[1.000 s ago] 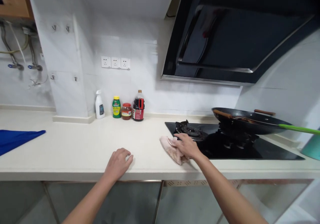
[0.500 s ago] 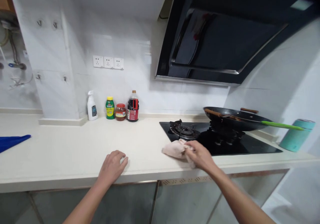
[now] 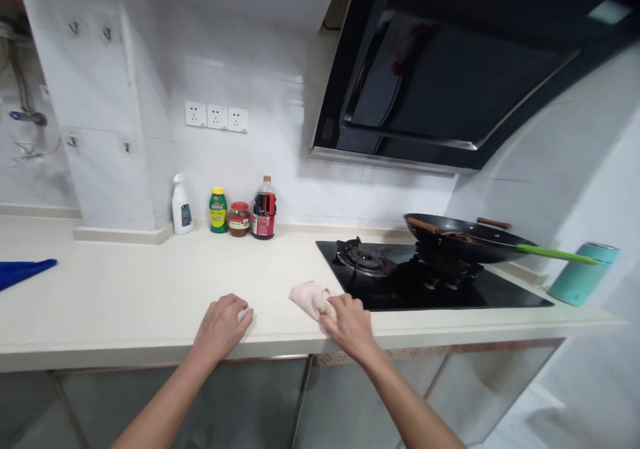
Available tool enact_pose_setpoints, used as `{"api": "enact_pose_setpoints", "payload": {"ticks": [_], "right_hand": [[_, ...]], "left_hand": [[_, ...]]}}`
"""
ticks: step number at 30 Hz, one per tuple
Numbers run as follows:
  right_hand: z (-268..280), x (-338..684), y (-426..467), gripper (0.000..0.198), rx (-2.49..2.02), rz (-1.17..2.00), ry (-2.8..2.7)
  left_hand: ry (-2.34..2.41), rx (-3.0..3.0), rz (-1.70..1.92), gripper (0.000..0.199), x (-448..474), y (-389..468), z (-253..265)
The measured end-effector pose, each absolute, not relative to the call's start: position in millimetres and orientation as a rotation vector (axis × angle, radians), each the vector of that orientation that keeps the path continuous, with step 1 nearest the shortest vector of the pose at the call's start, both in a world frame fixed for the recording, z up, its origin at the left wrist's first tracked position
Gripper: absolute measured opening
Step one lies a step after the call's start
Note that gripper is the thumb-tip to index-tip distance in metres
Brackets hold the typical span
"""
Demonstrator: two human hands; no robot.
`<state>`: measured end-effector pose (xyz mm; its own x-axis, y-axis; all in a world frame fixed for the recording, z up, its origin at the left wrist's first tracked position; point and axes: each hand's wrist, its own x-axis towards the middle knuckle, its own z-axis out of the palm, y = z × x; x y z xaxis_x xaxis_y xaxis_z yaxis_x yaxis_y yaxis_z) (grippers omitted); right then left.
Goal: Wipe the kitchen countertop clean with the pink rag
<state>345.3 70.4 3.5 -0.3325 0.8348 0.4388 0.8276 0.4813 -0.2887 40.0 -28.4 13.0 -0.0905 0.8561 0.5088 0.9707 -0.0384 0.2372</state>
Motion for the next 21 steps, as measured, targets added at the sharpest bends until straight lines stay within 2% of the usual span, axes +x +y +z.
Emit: {"api": "enact_pose_setpoints", "payload": {"ticks": [3,6,11,16,21], "right_hand": [[11,315,70,0.025,-1.14,0.286,-2.125],[27,311,90,0.034,-1.175,0.334,-1.986],[41,342,106,0.046,-1.338,0.222,-1.802],[20,369,83,0.033,-1.398,-0.066,-2.338],[9,363,98,0.046,-1.289,-0.215,-2.464]], "left_hand": [[-2.025,-1.968,-0.807,0.025,40,-31,15],[-2.028,-1.972,-0.803,0.025,41,-33,15],[-2.026,-2.012,-0.817,0.025,40,-33,12],[-1.952,-2.142,-0.873,0.024,2,-45,14],[-1.942,-2.014,-0.832,0.036,-79,-74,13]]}}
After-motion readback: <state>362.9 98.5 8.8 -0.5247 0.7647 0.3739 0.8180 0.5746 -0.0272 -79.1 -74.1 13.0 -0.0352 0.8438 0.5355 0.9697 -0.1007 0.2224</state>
